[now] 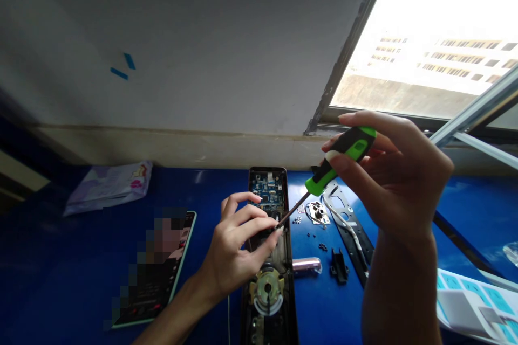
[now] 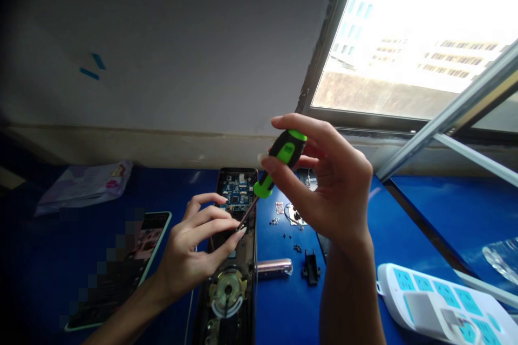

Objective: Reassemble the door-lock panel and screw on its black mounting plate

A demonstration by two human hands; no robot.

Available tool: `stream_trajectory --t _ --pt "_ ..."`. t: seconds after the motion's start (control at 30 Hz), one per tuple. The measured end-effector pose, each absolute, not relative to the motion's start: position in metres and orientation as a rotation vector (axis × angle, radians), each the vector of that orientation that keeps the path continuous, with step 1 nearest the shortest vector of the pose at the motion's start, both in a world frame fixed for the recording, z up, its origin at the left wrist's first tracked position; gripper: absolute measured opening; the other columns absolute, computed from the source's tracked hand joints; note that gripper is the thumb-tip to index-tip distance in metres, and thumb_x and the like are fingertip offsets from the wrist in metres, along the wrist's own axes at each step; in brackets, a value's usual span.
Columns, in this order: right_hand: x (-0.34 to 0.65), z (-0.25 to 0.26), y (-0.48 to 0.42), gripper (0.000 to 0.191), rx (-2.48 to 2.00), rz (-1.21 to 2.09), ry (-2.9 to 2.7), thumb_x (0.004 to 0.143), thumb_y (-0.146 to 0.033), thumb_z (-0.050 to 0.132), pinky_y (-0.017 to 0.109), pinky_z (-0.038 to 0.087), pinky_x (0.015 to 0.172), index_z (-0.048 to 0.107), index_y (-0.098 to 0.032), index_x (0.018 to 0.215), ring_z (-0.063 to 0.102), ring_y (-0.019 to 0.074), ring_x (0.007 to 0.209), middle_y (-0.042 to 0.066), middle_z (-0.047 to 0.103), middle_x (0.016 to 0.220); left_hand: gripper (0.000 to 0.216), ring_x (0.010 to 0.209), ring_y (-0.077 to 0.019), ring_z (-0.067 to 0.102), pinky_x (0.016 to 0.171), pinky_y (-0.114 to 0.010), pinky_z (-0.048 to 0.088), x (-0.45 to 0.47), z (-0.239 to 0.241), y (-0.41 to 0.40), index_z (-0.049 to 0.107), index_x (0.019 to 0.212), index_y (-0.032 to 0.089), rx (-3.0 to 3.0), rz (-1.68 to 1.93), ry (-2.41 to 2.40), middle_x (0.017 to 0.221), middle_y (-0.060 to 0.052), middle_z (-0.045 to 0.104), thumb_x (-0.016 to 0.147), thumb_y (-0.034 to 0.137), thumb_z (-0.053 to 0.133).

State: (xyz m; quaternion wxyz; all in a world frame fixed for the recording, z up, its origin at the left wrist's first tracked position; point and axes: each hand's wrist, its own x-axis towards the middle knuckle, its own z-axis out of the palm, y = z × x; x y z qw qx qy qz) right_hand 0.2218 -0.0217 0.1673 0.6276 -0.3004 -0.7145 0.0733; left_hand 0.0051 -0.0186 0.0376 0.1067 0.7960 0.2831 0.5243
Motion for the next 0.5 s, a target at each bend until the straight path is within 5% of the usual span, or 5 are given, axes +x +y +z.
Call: stream_trajectory --t 0.5 --pt "0.2151 0.1710 -0.0326 0.054 -0.782 0.076 -1.685 0.078 -0.015 0.092 0.039 0.072 0.065 0.078 -0.036 0.126 0.080 0.0219 0.085 -0.002 0.083 0.112 0.011 0.106 -0.0277 0.066 0.091 -0.046 0.057 0.0045 0.0405 -0.0182 0.074 0.092 0.023 2.384 1.518 0.887 0.083 -0.002 0.077 0.091 0.013 0.078"
